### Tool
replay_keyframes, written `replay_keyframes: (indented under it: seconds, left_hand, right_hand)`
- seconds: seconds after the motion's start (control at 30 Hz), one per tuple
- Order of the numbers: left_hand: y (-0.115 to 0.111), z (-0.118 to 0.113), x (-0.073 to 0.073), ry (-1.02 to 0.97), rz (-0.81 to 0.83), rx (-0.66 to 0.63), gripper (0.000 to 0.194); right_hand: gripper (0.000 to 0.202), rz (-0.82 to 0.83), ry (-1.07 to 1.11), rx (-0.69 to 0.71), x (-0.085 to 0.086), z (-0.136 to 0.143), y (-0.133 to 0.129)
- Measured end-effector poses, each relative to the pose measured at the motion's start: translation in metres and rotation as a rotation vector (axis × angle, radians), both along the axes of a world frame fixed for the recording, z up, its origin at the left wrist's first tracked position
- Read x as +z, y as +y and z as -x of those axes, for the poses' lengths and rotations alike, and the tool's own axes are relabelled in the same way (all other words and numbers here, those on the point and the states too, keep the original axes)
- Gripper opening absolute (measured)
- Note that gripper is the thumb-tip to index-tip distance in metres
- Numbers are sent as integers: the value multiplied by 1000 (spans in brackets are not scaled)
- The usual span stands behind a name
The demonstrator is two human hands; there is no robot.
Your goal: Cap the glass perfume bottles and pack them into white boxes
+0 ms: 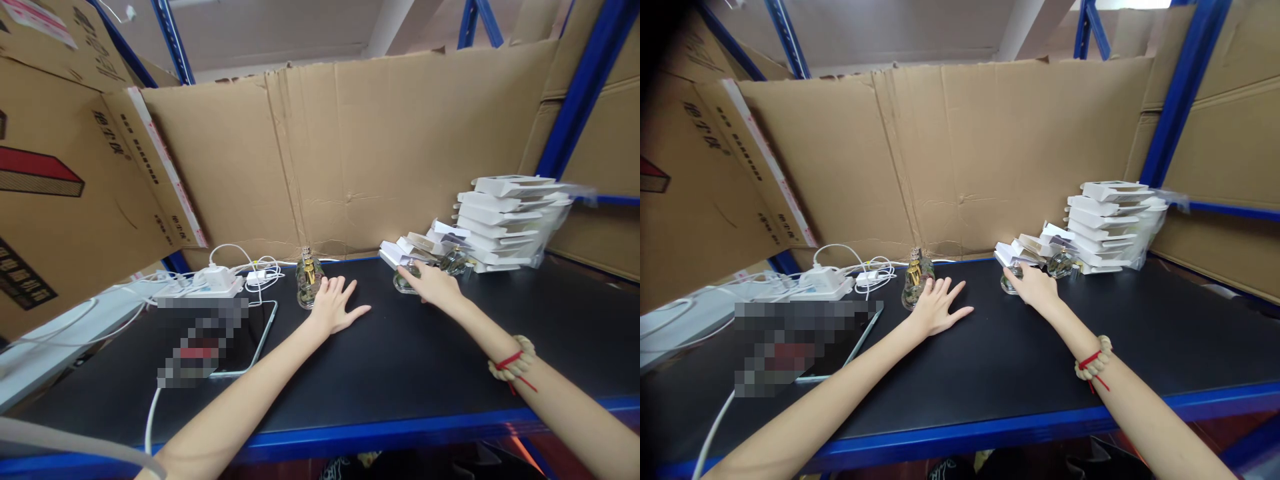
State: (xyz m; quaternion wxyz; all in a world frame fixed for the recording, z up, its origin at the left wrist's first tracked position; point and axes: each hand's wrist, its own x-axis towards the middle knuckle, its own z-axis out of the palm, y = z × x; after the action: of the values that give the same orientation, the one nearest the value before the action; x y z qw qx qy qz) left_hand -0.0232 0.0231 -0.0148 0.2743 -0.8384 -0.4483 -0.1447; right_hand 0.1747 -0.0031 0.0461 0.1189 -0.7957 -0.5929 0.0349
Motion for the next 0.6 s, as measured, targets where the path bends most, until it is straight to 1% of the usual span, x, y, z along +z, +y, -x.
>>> replay_keyframes:
  seconds: [0.17, 0.43, 0.6]
  left_hand:
    - [-1, 0, -1, -7, 0, -22, 64]
    - [-2, 1, 3, 9, 20, -3, 62]
    - [-1, 1, 1, 14, 30, -41, 61]
  right_hand:
    - [57, -7, -7, 6, -2, -1, 2]
    - [57, -3, 6, 2, -1, -1, 2]
    - [55, -11, 1, 14, -2, 0, 1]
